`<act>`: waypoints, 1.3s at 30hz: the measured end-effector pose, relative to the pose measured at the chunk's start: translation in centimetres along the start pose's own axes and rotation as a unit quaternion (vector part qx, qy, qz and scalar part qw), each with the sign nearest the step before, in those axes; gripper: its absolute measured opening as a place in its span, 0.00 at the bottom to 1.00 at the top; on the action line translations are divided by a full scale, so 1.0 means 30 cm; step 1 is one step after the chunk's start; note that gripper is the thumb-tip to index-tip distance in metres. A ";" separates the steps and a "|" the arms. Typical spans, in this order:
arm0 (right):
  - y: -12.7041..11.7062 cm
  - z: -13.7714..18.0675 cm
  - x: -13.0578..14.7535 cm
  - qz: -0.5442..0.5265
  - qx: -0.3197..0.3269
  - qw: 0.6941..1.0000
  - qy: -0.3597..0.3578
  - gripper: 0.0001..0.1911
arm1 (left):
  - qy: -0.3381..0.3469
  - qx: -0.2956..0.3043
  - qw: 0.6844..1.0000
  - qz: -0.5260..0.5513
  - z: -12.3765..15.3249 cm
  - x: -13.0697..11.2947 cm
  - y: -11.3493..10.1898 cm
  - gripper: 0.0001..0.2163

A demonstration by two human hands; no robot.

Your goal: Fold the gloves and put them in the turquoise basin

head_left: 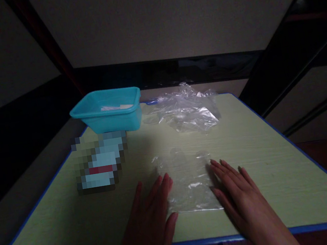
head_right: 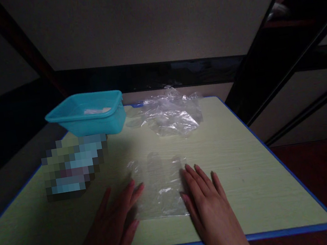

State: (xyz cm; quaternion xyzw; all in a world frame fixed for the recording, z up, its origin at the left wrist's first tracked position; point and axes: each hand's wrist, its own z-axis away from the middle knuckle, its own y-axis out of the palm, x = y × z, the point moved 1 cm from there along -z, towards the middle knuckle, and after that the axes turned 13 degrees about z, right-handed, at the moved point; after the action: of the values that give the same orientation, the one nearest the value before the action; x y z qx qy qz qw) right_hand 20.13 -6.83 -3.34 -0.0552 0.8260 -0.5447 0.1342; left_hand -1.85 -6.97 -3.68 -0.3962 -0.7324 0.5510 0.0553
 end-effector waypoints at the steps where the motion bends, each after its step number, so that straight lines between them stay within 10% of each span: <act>1: 0.000 0.001 -0.001 0.000 -0.002 1.000 0.002 0.21 | -0.003 0.002 1.000 0.002 0.005 0.002 0.001 0.25; 12: -0.026 -0.041 0.034 -0.012 -0.011 1.000 -0.006 0.23 | -0.018 -0.057 0.997 -0.053 -0.060 -0.027 0.005 0.23; 39: -0.006 -0.086 0.085 -0.055 0.088 0.993 -0.054 0.27 | -0.031 0.071 0.995 -0.057 -0.159 -0.036 0.076 0.22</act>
State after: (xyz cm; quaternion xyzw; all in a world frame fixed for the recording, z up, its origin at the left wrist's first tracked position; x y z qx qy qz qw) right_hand 16.95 -5.21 -2.64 -0.1180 0.7621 -0.6180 0.1528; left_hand 2.55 -3.84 -3.39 -0.3316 -0.7143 0.6093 0.0921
